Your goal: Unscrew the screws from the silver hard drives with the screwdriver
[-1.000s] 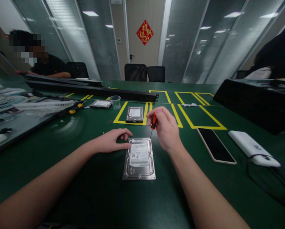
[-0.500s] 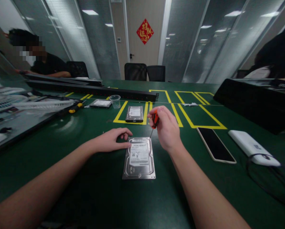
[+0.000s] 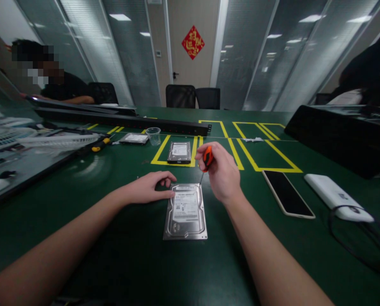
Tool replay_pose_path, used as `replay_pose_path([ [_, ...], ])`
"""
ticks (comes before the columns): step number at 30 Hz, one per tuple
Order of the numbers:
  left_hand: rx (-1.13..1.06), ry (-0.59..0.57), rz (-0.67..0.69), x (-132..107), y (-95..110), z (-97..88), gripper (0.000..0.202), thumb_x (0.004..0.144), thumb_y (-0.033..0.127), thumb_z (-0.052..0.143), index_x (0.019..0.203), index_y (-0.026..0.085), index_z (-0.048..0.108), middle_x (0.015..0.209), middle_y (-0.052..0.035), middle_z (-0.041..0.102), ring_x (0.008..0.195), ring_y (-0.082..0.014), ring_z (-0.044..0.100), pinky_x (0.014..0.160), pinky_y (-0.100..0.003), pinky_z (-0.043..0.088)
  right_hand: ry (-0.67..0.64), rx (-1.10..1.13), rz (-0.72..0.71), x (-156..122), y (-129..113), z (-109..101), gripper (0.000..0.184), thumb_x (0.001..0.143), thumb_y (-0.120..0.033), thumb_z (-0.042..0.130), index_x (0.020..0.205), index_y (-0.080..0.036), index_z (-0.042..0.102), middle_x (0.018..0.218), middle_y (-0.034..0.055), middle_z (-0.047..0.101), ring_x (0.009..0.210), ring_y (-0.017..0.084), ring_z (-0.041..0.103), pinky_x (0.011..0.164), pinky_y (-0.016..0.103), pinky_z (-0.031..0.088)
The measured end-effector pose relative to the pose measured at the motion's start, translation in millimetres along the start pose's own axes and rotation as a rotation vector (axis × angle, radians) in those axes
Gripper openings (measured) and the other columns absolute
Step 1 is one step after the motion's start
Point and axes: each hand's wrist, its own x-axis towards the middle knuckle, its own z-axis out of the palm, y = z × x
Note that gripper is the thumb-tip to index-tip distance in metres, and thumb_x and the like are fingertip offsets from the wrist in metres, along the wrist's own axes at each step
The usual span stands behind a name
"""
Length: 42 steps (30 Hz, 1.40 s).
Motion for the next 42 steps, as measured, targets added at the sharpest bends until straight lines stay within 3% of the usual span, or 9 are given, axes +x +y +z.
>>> replay_pose_path([
  [4,0.005,0.002,-0.01,0.1,-0.4,0.1,0.06,0.087,0.067,0.069,0.125,0.02,0.064,0.105,-0.0047,0.066,0.092,-0.0213,0.062,0.079,-0.032,0.047,0.059,0.004,-0.007,-0.2,0.0,1.0,0.016,0.093,-0.035,0.067,0.086,-0.023,0.059,0.084,0.0023,0.072,0.07,0.015,0.066,0.063,0.03,0.046],
  [7,0.007,0.003,-0.012,0.1,-0.9,1.0,0.06,0.087,0.067,0.068,0.125,0.021,0.064,0.105,-0.0046,0.066,0.092,-0.0214,0.062,0.079,-0.032,0.047,0.071,-0.002,-0.004,-0.7,-1.0,2.2,0.024,0.088,-0.03,0.075,0.089,-0.026,0.051,0.082,-0.0018,0.072,0.06,0.013,0.061,0.057,0.029,0.042],
  [15,-0.002,0.003,0.003,-0.9,0.0,0.3,0.059,0.087,0.066,0.068,0.124,0.02,0.063,0.104,-0.0045,0.066,0.092,-0.0211,0.063,0.079,-0.032,0.047,0.001,-0.001,-0.021,0.5,-1.4,-0.5,0.029,0.1,-0.044,0.055,0.091,-0.02,0.07,0.083,0.0043,0.068,0.061,0.013,0.054,0.057,0.031,0.041],
  [18,0.001,-0.001,-0.008,-0.7,-0.6,-0.1,0.06,0.087,0.067,0.068,0.125,0.02,0.063,0.105,-0.0051,0.066,0.092,-0.0218,0.063,0.078,-0.032,0.047,0.051,-0.032,-0.008,-0.3,0.3,-0.6,0.019,0.094,-0.039,0.068,0.088,-0.022,0.064,0.086,0.0022,0.07,0.069,0.014,0.062,0.059,0.029,0.043],
  [22,-0.007,-0.002,-0.005,-0.3,-0.5,0.0,0.06,0.087,0.067,0.068,0.124,0.02,0.063,0.104,-0.005,0.066,0.092,-0.0216,0.063,0.079,-0.032,0.047,0.065,-0.032,-0.006,-1.7,2.0,1.0,0.032,0.087,-0.034,0.081,0.091,-0.026,0.05,0.085,-0.0021,0.073,0.064,0.013,0.062,0.06,0.028,0.044],
  [26,-0.002,-0.005,-0.008,-0.6,1.6,-0.6,0.06,0.087,0.066,0.068,0.125,0.02,0.064,0.104,-0.0051,0.066,0.092,-0.0216,0.063,0.079,-0.033,0.047,0.029,-0.005,-0.023,-1.3,-0.2,1.8,0.02,0.094,-0.04,0.071,0.097,-0.025,0.058,0.079,-0.0007,0.069,0.056,0.011,0.051,0.055,0.028,0.038],
  [30,-0.003,-0.006,-0.02,-1.2,2.9,-1.1,0.061,0.087,0.067,0.068,0.125,0.02,0.064,0.105,-0.0051,0.066,0.092,-0.022,0.063,0.079,-0.033,0.047,0.01,-0.007,-0.005,0.0,-3.7,1.3,0.032,0.099,-0.049,0.054,0.092,-0.021,0.069,0.08,0.0036,0.067,0.059,0.013,0.051,0.056,0.032,0.041],
  [37,-0.003,-0.005,-0.011,-1.2,0.6,-0.2,0.061,0.087,0.067,0.068,0.126,0.02,0.064,0.105,-0.0051,0.066,0.093,-0.0218,0.063,0.079,-0.033,0.047,0.105,-0.046,-0.02,0.0,0.0,1.3,0.024,0.092,-0.04,0.072,0.087,-0.025,0.054,0.084,-0.0005,0.071,0.068,0.014,0.064,0.061,0.028,0.047],
  [42,0.002,0.003,0.007,-0.9,-1.1,0.3,0.059,0.088,0.065,0.069,0.125,0.019,0.064,0.104,-0.0048,0.066,0.093,-0.0216,0.063,0.08,-0.033,0.047,0.063,-0.016,-0.031,-0.5,-0.1,2.1,0.025,0.092,-0.04,0.075,0.091,-0.026,0.055,0.081,-0.0021,0.071,0.055,0.01,0.053,0.054,0.026,0.04],
])
